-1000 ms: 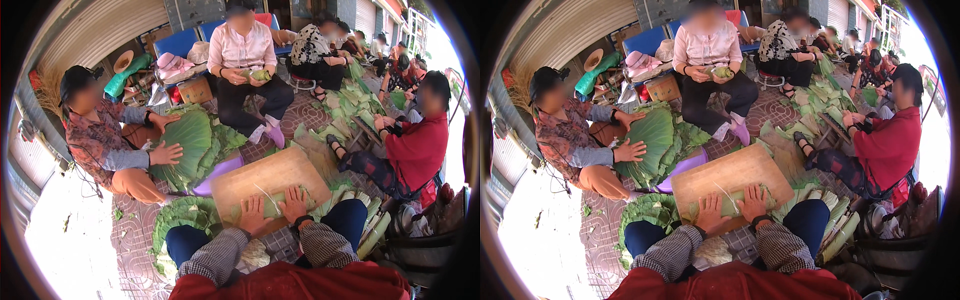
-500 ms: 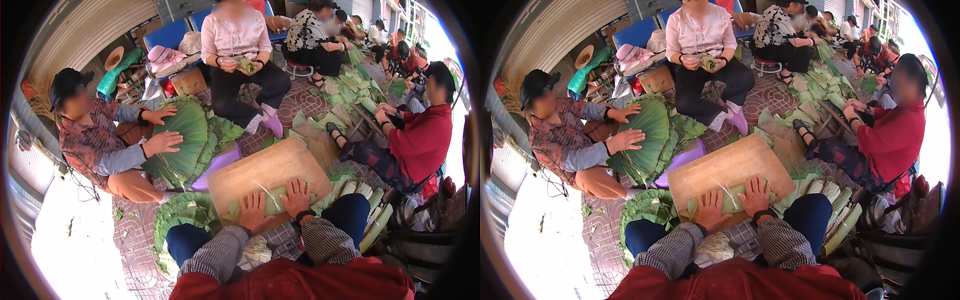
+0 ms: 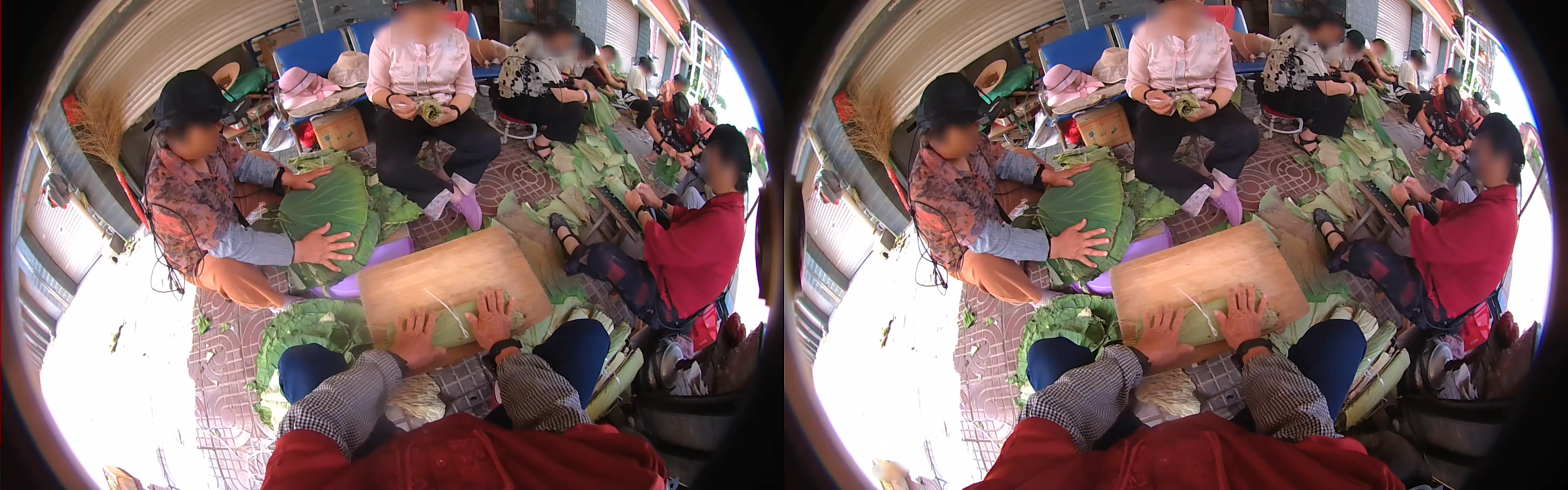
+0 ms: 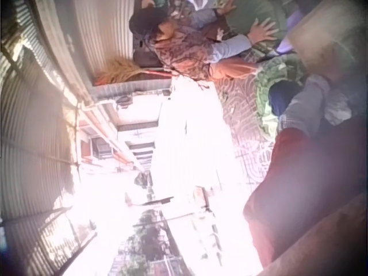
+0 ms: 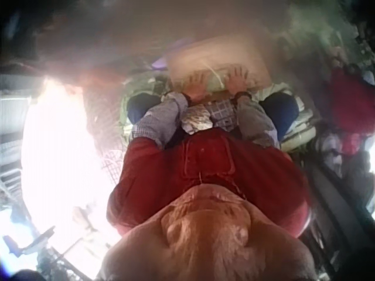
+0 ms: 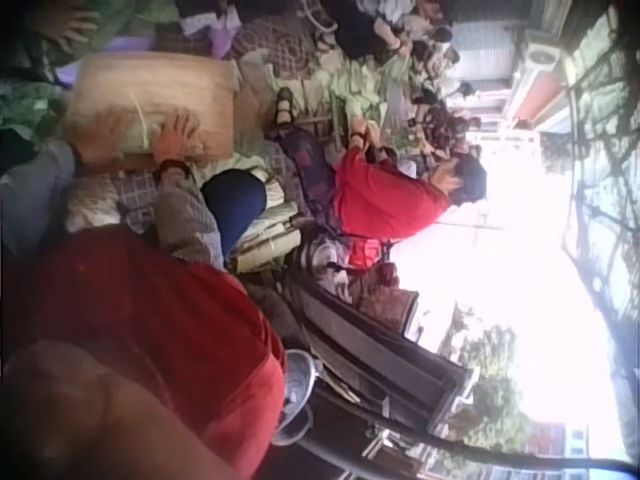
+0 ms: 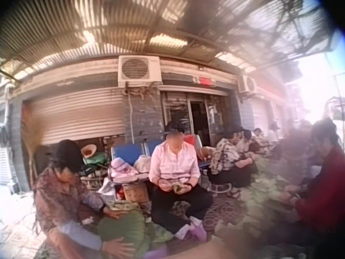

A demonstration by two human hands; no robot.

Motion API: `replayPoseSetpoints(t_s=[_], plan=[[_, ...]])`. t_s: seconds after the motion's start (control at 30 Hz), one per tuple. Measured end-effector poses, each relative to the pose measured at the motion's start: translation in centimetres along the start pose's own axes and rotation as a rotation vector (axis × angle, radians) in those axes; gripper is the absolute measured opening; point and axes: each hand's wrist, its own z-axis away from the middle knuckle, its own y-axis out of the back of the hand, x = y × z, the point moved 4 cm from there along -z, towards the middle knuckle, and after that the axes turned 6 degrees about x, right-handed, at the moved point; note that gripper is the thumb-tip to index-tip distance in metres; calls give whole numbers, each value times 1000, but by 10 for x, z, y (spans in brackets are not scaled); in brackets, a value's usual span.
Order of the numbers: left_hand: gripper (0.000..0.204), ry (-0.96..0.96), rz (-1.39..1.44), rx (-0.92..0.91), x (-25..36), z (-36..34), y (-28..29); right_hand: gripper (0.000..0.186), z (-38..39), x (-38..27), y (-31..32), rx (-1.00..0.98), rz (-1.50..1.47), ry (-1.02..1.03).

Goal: Wrapping and tying bundles of large green leaves.

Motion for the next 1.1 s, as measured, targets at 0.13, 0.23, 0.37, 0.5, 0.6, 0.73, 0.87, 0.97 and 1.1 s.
replayPoseSetpoints(t_s=[0.13,0.23,0.37,0.5,0.6,0.73,0.87,0.97,1.1], plan=[[94,61,-18,153,-12,0,4,68,-2,-29,4,58,14,136],[93,39,-21,189,-12,-2,-12,67,3,-46,1,-42,-45,153],[94,54,60,148,-11,-6,-35,67,9,-47,-15,-80,-17,218],[92,47,43,177,-13,-8,-36,67,6,-49,-13,-46,-18,212],[92,49,36,200,-14,-10,-37,67,4,-50,-15,-25,-15,216],[91,48,34,223,-11,-9,-31,68,6,-47,-19,-7,9,213],[96,81,134,146,-8,-9,-13,68,8,-40,-18,-79,-44,181],[95,186,175,39,-7,-8,4,69,12,-33,-7,-53,-73,157],[72,234,505,-188,-6,-5,13,71,4,-28,23,-16,-220,56]])
